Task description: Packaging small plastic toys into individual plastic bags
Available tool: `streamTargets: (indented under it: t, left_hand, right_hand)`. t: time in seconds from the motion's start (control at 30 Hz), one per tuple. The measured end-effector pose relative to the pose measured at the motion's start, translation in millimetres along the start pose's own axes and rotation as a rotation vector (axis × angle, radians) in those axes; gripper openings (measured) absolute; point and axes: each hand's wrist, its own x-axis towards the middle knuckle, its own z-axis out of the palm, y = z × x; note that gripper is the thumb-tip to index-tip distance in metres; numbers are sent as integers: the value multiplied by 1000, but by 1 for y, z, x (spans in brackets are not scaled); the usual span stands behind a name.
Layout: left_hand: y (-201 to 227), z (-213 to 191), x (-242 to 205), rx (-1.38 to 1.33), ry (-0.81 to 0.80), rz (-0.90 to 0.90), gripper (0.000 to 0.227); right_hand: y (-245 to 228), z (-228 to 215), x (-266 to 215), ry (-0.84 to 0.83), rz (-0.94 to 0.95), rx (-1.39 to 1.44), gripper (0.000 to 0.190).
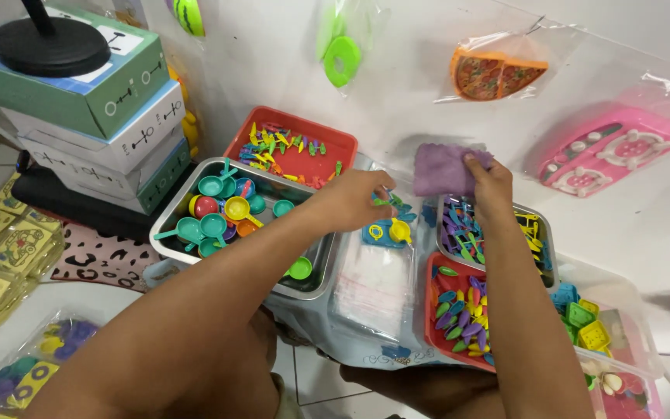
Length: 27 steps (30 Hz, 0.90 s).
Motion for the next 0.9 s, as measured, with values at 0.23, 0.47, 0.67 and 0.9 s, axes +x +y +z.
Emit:
streamTargets:
  t: [0.23, 0.47, 0.67, 0.9]
  left_hand:
    - [-20, 59, 15, 650, -91, 163, 19]
    - [-36, 144, 6, 833, -34, 380, 19]
    - [-62, 168, 0, 754, 10, 442, 22]
    - [-62, 146, 8, 843, 359, 477, 27]
  right_hand:
    - [-12, -13, -64, 120, -418, -784, 58]
    - [7, 9, -114, -538, -662, -886, 33]
    - [16, 20, -109, -528, -575, -995, 24]
    - [-6, 9, -128, -491, -710, -943, 16]
